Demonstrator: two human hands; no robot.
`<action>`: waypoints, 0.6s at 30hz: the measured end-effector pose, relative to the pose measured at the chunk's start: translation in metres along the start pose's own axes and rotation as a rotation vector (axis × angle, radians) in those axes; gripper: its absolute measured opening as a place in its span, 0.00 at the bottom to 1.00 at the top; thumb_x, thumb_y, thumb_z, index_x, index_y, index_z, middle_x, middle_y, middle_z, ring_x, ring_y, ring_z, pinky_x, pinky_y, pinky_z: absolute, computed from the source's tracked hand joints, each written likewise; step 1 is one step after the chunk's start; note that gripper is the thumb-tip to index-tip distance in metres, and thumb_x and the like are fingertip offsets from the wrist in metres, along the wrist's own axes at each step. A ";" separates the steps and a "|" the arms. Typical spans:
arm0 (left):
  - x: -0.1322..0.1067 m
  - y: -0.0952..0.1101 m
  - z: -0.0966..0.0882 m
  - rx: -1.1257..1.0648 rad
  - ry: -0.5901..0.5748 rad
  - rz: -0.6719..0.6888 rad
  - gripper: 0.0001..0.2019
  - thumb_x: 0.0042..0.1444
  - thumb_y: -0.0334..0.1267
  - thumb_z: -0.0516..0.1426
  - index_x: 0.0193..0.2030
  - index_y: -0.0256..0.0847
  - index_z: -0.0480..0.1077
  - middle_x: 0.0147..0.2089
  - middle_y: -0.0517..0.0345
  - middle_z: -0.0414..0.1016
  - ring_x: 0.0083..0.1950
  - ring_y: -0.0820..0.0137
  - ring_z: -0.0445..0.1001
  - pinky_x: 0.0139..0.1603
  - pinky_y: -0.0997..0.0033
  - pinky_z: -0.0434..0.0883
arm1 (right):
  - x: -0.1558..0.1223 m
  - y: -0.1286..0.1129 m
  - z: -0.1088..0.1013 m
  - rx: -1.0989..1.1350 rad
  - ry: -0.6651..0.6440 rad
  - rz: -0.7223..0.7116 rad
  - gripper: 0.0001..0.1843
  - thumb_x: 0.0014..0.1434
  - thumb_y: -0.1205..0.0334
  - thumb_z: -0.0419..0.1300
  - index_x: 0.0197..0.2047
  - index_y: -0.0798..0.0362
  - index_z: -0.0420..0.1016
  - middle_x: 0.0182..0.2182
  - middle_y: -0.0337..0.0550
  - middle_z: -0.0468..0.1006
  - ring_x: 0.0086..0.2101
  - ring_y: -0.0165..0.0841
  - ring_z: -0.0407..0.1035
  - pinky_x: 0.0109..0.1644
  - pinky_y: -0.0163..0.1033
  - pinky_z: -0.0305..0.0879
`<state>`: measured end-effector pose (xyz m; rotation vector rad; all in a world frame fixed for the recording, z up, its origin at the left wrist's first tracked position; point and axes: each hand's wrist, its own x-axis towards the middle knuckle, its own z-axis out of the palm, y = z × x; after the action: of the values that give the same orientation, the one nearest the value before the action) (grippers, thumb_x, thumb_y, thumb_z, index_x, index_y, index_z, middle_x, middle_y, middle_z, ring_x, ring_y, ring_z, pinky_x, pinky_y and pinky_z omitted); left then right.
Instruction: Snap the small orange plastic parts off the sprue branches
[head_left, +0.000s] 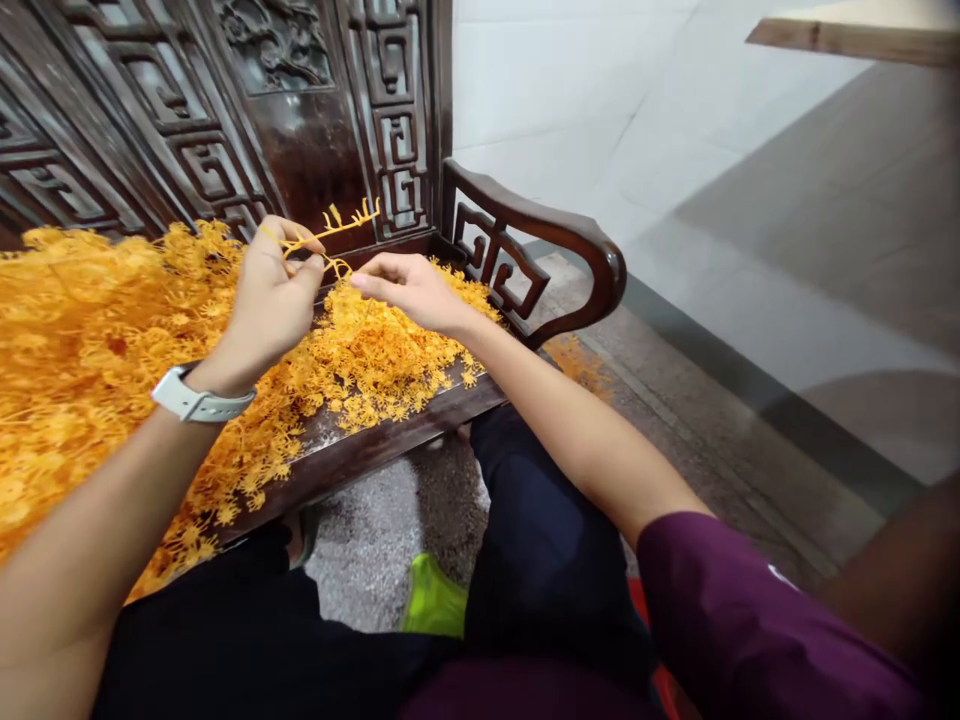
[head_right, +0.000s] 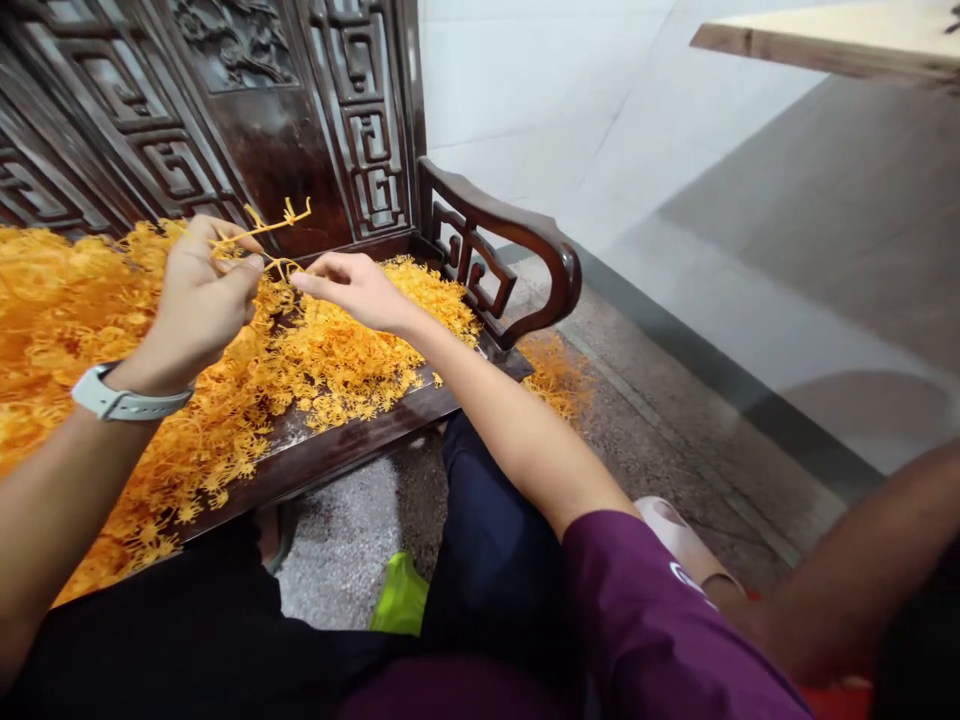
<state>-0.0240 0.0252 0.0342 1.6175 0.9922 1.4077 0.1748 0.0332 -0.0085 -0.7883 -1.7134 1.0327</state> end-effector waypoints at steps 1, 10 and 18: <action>-0.002 0.000 0.003 0.037 -0.013 0.011 0.12 0.58 0.21 0.62 0.42 0.42 0.69 0.20 0.69 0.57 0.19 0.74 0.50 0.21 0.67 0.42 | 0.001 0.001 0.002 0.003 -0.021 0.001 0.23 0.62 0.41 0.71 0.33 0.54 0.77 0.29 0.37 0.74 0.31 0.27 0.63 0.37 0.35 0.62; -0.036 0.037 0.027 -0.135 -0.262 -0.353 0.13 0.54 0.29 0.64 0.41 0.46 0.66 0.18 0.73 0.49 0.17 0.78 0.41 0.17 0.75 0.43 | 0.022 0.058 -0.040 0.347 0.716 0.514 0.17 0.76 0.63 0.54 0.32 0.51 0.64 0.26 0.34 0.70 0.24 0.24 0.63 0.30 0.30 0.61; -0.052 0.064 0.036 -0.147 -0.219 -0.267 0.16 0.49 0.29 0.69 0.41 0.45 0.70 0.19 0.72 0.52 0.18 0.79 0.45 0.17 0.76 0.46 | -0.006 0.090 -0.075 0.302 0.810 0.500 0.08 0.70 0.69 0.60 0.37 0.54 0.74 0.28 0.35 0.74 0.25 0.24 0.62 0.30 0.30 0.61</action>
<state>0.0117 -0.0504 0.0677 1.4362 0.9158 1.0734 0.2515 0.0887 -0.0773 -1.2480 -0.6680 1.0542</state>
